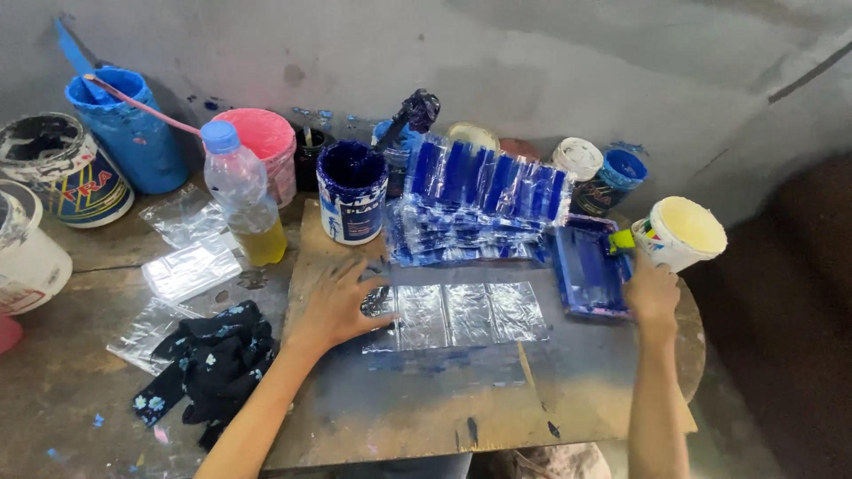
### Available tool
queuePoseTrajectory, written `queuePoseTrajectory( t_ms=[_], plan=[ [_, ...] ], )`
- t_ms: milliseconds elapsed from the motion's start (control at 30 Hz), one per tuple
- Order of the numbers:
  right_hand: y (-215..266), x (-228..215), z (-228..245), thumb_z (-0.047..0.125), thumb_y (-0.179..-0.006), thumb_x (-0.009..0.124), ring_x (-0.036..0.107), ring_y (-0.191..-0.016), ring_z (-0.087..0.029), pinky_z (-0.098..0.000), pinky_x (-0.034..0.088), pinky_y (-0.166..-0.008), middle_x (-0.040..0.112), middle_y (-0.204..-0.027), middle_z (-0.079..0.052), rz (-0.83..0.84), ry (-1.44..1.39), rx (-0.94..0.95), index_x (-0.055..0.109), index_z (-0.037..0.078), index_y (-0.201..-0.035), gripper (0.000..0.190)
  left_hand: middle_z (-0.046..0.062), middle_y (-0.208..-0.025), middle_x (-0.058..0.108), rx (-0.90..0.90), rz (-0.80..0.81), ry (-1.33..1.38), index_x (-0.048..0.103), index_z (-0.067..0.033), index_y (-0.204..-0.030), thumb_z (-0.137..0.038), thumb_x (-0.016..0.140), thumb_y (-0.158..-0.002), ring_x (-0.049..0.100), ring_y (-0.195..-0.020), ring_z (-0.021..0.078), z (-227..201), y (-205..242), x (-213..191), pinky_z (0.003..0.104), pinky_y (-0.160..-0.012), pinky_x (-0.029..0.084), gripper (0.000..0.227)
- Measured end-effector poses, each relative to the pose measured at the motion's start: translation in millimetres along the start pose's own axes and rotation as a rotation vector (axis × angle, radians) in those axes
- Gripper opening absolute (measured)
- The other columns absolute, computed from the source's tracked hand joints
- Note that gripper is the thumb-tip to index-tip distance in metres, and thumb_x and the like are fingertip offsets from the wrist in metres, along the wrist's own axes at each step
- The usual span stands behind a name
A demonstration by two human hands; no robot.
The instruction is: The person wipes a wooden work surface with a dark cloth, then uses a yellow sponge to apply blue paint from a rectangular tray onto small clear plastic sheets. Painted sheets are stacked on the table.
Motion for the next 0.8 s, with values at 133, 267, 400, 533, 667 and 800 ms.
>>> queuePoseTrajectory(
  t_ms=[133, 267, 400, 533, 667, 800],
  plan=[
    [-19, 12, -5, 0.009, -0.091, 0.056, 0.068, -0.109, -0.054, -0.0614, 0.057, -0.087, 0.07, -0.111, -0.032, 0.136, -0.1, -0.1, 0.052, 0.029, -0.148, 0.06, 0.012, -0.126, 0.068, 0.031, -0.102, -0.008, 0.073, -0.0305, -0.113, -0.072, 0.069, -0.079, 0.067, -0.117, 0.0316, -2, -2, -7, 0.047, -0.098, 0.05, 0.053],
    [-50, 48, -19, 0.022, -0.09, 0.059, 0.071, -0.112, -0.047, -0.0584, 0.058, -0.09, 0.076, -0.114, -0.025, 0.168, -0.09, -0.153, 0.054, 0.036, -0.147, 0.059, 0.006, -0.111, 0.07, 0.069, -0.269, -0.076, 0.073, -0.033, -0.106, -0.07, 0.066, -0.083, 0.072, -0.102, 0.027, -6, 1, -22, 0.043, -0.089, 0.052, 0.044],
    [-38, 30, -10, 0.022, -0.09, 0.062, 0.069, -0.115, -0.049, -0.0586, 0.056, -0.095, 0.075, -0.12, -0.026, 0.17, -0.124, -0.138, 0.059, 0.034, -0.147, 0.059, 0.01, -0.106, 0.073, 0.114, -0.345, -0.088, 0.076, -0.0276, -0.101, -0.065, 0.064, -0.088, 0.073, -0.099, 0.0281, -12, 3, -34, 0.044, -0.09, 0.052, 0.041],
    [-22, 15, -14, 0.022, -0.086, 0.066, 0.068, -0.114, -0.051, -0.0608, 0.056, -0.093, 0.073, -0.122, -0.028, 0.137, -0.224, -0.096, 0.06, 0.029, -0.147, 0.062, 0.011, -0.105, 0.073, 0.118, -0.359, -0.085, 0.076, -0.0253, -0.101, -0.058, 0.065, -0.09, 0.073, -0.1, 0.0289, -14, 4, -41, 0.045, -0.092, 0.052, 0.037],
    [31, -48, -2, 0.024, -0.085, 0.064, 0.07, -0.106, -0.042, -0.0514, 0.056, -0.084, 0.073, -0.122, -0.023, 0.161, -0.277, -0.018, 0.056, 0.026, -0.15, 0.065, 0.012, -0.117, 0.07, 0.053, -0.28, -0.062, 0.077, -0.0231, -0.107, -0.054, 0.065, -0.092, 0.066, -0.112, 0.0301, 0, 1, -22, 0.05, -0.099, 0.049, 0.036],
    [74, -97, 2, 0.016, -0.071, 0.056, 0.072, -0.098, -0.032, -0.0463, 0.057, -0.077, 0.078, -0.115, -0.009, 0.156, -0.283, -0.042, 0.06, 0.03, -0.147, 0.077, 0.011, -0.123, 0.07, 0.059, -0.3, -0.046, 0.076, -0.0161, -0.109, -0.043, 0.07, -0.093, 0.064, -0.118, 0.0322, 0, 2, -27, 0.051, -0.096, 0.053, 0.032]
  ],
)
Point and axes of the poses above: each hand's wrist, its own y-axis away from the middle knuckle, its own x-axis out of the palm, z = x × y, the point moved 10 cm from there along -y, towards the middle knuckle
